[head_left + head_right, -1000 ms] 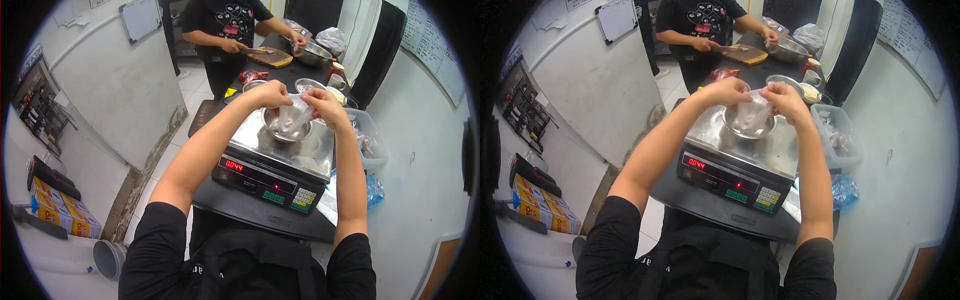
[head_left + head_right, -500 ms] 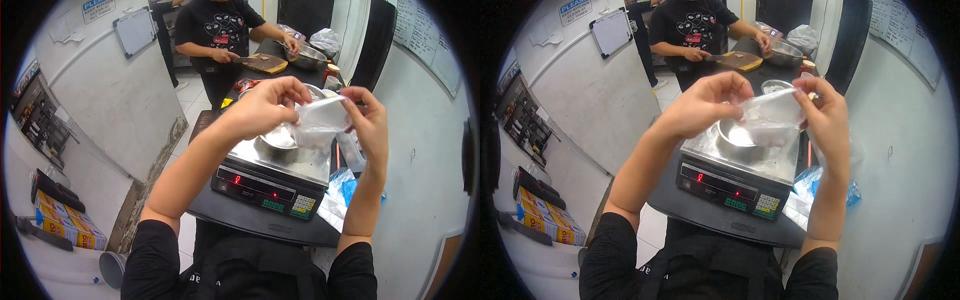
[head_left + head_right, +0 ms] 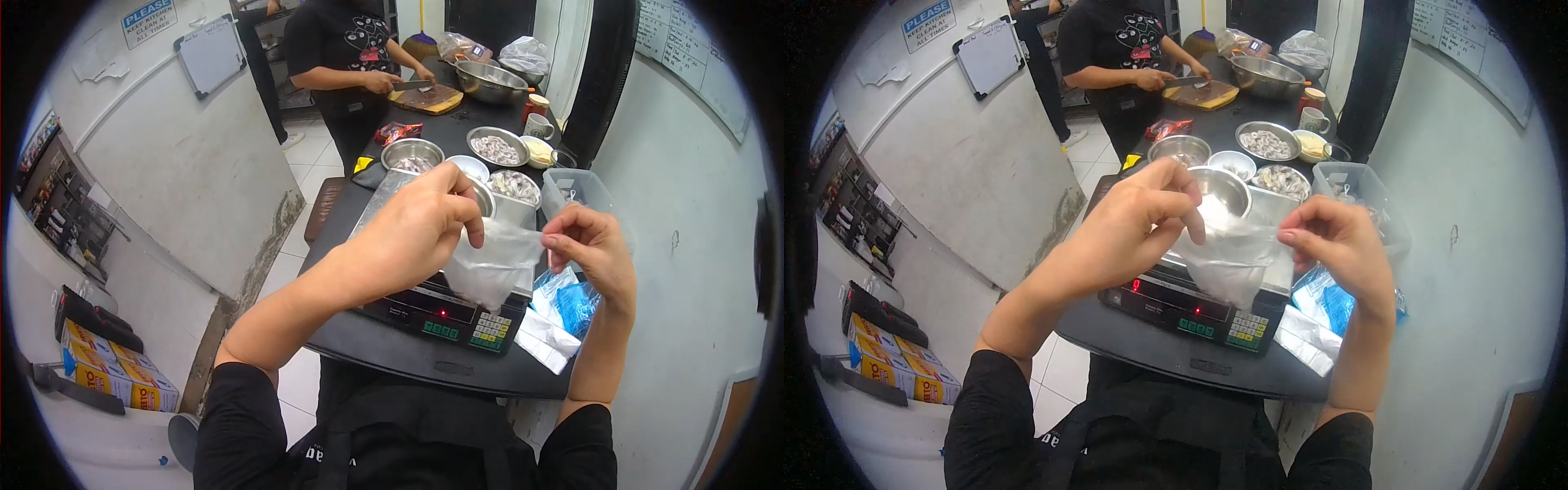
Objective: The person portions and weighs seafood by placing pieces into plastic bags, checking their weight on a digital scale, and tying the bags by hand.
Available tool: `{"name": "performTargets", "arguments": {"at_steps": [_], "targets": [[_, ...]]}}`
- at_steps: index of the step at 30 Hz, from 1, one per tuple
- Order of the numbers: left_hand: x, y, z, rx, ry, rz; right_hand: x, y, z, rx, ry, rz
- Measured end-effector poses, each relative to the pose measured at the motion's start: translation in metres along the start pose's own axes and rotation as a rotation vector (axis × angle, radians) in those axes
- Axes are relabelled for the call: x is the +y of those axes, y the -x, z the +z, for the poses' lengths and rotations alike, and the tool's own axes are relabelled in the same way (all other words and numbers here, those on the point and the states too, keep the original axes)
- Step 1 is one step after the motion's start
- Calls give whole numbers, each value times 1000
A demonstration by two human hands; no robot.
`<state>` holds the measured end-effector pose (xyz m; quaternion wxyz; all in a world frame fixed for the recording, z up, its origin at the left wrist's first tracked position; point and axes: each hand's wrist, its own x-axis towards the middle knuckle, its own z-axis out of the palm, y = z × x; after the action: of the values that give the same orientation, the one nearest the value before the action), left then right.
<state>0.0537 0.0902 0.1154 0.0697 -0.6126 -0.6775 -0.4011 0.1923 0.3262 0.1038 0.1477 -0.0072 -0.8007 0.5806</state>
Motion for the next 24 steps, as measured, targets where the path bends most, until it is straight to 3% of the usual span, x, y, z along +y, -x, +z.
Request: {"name": "performTargets", "arguments": {"at_steps": [7,15,21,23,24], "targets": [[-10,0,-2,-53,34,-86,11,-19,11,158,174,-12],[-25,0,-7,-144,1,-185,11,-26,20,77,156,32],[-27,-5,-10,-137,227,-309,8,-27,15,62,178,17],[-33,-6,-13,-99,546,-440,3,-22,11,84,148,1],[-30,-7,-12,-101,546,-438,4,-19,15,86,148,1]]}}
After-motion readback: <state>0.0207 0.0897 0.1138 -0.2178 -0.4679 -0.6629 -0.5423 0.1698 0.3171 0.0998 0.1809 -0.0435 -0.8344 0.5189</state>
